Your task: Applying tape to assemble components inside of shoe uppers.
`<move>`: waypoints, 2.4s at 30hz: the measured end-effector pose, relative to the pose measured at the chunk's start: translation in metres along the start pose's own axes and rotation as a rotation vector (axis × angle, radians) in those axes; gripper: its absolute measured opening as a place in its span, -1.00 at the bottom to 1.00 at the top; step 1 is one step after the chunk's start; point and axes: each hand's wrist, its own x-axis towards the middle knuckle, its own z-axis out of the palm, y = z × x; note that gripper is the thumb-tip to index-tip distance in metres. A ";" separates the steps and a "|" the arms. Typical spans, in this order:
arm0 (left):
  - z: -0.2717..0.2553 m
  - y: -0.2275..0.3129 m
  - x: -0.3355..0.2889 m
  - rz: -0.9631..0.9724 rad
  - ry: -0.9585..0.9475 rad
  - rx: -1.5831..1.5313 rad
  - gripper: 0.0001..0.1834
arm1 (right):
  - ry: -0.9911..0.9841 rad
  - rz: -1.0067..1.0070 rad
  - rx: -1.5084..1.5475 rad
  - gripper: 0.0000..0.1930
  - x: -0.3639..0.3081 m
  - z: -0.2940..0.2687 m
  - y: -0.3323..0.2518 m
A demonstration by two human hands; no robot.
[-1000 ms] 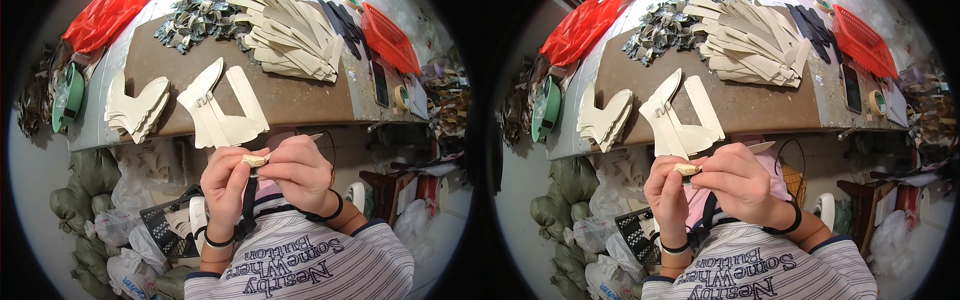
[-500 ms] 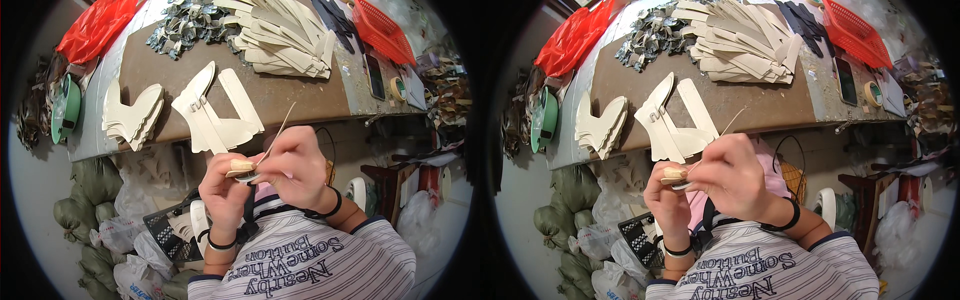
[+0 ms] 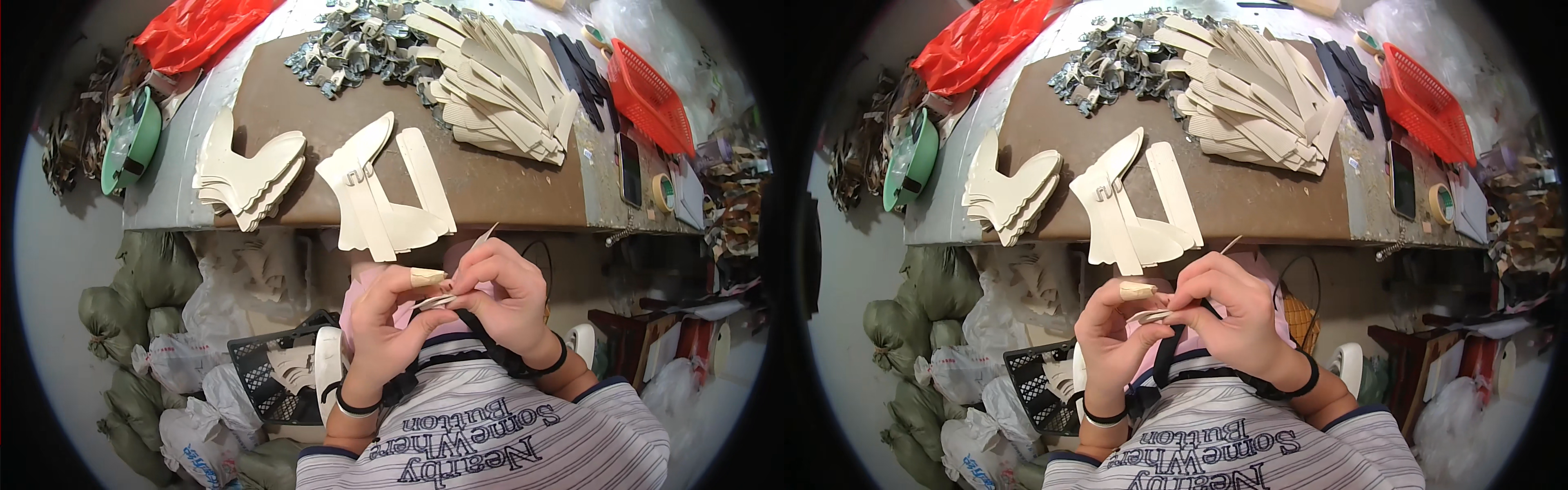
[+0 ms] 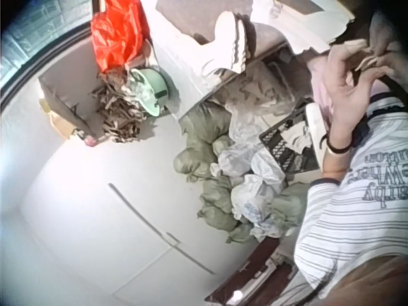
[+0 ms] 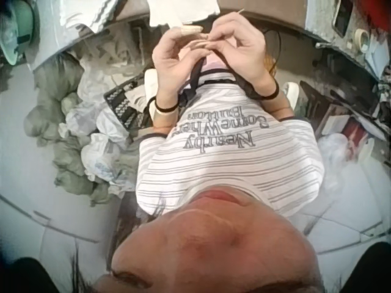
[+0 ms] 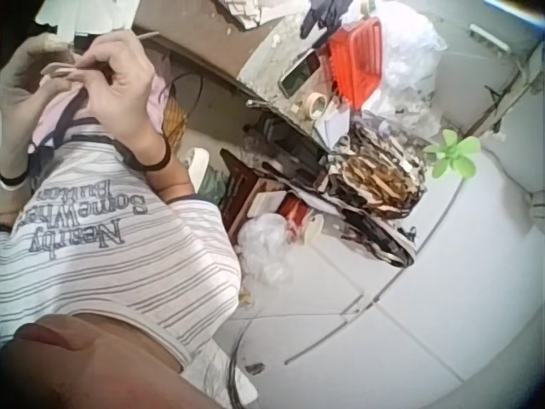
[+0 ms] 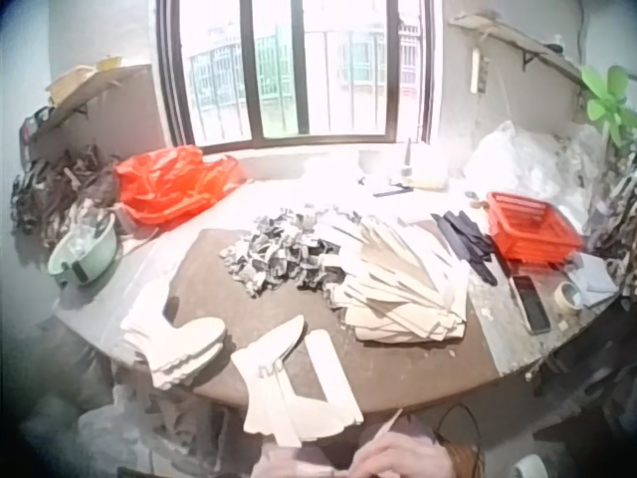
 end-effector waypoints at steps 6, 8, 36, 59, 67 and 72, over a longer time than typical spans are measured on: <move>0.003 0.007 -0.006 0.057 0.034 0.057 -0.69 | -0.009 0.033 0.300 -0.81 -0.010 0.007 0.005; 0.004 0.007 -0.009 0.056 0.147 -0.082 -0.71 | -0.014 0.032 0.346 -0.81 -0.008 0.010 0.005; -0.094 0.040 0.074 0.167 0.414 0.889 -0.78 | -0.025 0.458 0.579 -0.86 -0.001 0.008 0.013; -0.092 0.033 0.059 0.176 0.444 0.215 -0.86 | -0.164 0.394 0.749 -0.75 0.017 0.002 -0.005; -0.011 0.017 0.014 -0.060 0.278 -0.171 -0.83 | 0.022 0.287 0.643 -0.79 0.027 0.022 0.019; -0.002 0.011 0.009 -0.081 0.274 -0.168 -0.83 | 0.044 0.349 0.777 -0.80 0.014 0.014 0.024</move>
